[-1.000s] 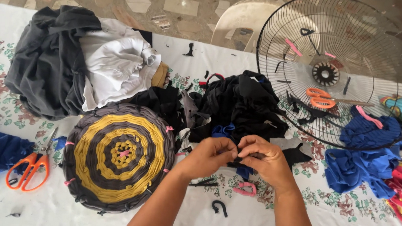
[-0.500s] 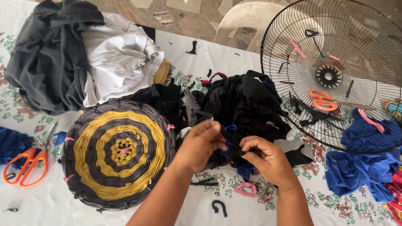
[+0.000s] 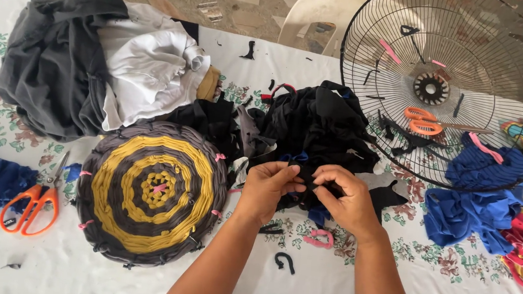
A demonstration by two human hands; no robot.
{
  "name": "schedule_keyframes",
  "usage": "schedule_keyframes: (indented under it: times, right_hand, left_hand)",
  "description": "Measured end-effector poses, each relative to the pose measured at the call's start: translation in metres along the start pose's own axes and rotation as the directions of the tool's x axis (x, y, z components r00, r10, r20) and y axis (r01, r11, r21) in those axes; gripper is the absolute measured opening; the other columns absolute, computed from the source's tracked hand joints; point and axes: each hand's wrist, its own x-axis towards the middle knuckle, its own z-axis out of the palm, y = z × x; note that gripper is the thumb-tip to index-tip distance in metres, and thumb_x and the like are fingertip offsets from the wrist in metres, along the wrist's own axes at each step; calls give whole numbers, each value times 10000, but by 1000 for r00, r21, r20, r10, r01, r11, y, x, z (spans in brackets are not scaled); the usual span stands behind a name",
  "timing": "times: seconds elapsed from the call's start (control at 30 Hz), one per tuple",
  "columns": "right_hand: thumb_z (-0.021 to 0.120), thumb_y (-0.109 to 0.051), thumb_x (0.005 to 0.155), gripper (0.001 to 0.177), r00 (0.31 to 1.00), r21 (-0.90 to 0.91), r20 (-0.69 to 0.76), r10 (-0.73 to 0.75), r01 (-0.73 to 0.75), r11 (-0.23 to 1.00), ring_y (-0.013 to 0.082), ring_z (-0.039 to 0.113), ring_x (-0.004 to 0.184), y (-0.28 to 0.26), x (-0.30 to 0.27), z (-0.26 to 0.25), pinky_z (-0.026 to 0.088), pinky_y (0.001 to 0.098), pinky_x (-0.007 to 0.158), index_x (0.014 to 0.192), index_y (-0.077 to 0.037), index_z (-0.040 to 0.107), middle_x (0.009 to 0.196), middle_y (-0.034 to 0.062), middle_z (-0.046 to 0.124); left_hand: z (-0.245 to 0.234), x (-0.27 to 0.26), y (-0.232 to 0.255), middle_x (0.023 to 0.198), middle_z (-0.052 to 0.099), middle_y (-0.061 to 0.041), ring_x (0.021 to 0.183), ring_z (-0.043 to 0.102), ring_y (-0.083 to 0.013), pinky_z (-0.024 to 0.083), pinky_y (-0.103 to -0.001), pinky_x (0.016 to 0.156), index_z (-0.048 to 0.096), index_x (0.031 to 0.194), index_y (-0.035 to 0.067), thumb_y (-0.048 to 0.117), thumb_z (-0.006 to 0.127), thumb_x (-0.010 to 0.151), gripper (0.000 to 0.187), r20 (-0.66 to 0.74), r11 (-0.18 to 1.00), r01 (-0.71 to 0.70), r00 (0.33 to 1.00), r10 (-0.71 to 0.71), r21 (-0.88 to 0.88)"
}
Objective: Making a rug by weaving and tying cloth scraps onto a circular metal fan guard.
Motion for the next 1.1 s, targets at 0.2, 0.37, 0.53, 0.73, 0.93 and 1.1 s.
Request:
schedule_keyframes:
  times: [0.2,0.37,0.53,0.73,0.93,1.1]
  right_hand:
    - [637,-40,914,229,960,503,60,272,-265,823,60,622,946,6,-1,8,510,221,828,1133,-46,703,1055,6,693]
    - [718,-70,936,108,961,280,-61,270,-243,929,43,619,837,18,3,18,507,202,731,1034,-27,732,962,-4,713]
    - [712,-89,945,69,961,294,-95,261,-223,929,12,590,776,16,0,24,482,177,674,992,-40,704,870,-46,678]
    - [671,-129,982,64,936,346,-128,327,-266,899,-5,484,684,8,-1,24,386,179,570,989,-65,666,790,-80,590]
    - [698,-81,903,158,922,375,-4,388,-358,855,-1,541,697,1,6,20,437,167,599,1059,-94,723,847,-65,657]
    - [735,-31,921,96,975,319,-152,162,-107,942,17,625,812,10,0,25,514,170,702,992,-54,674,948,-38,670]
  left_hand:
    - [0,-2,-7,894,723,-57,732,677,-133,577,-277,697,726,1039,-44,81,688,956,154,69,996,-22,997,16,88]
    - [6,-1,-7,869,716,-49,711,660,-122,523,-248,650,739,1051,-36,94,687,953,171,46,970,-73,997,64,233]
    - [4,-3,-11,861,720,-32,720,665,-109,536,-237,667,725,1034,-31,112,673,961,168,61,975,-94,995,83,201]
    - [5,-4,-8,833,694,-10,713,650,-88,498,-229,630,706,1038,-16,131,675,978,161,98,949,-91,993,64,301]
    - [3,-1,0,826,721,-45,691,669,-125,541,-253,632,728,1040,-26,117,708,937,177,56,984,-60,997,51,171]
    - [3,0,4,851,735,-106,711,695,-170,581,-300,678,725,998,-34,146,713,963,184,58,998,61,996,-62,8]
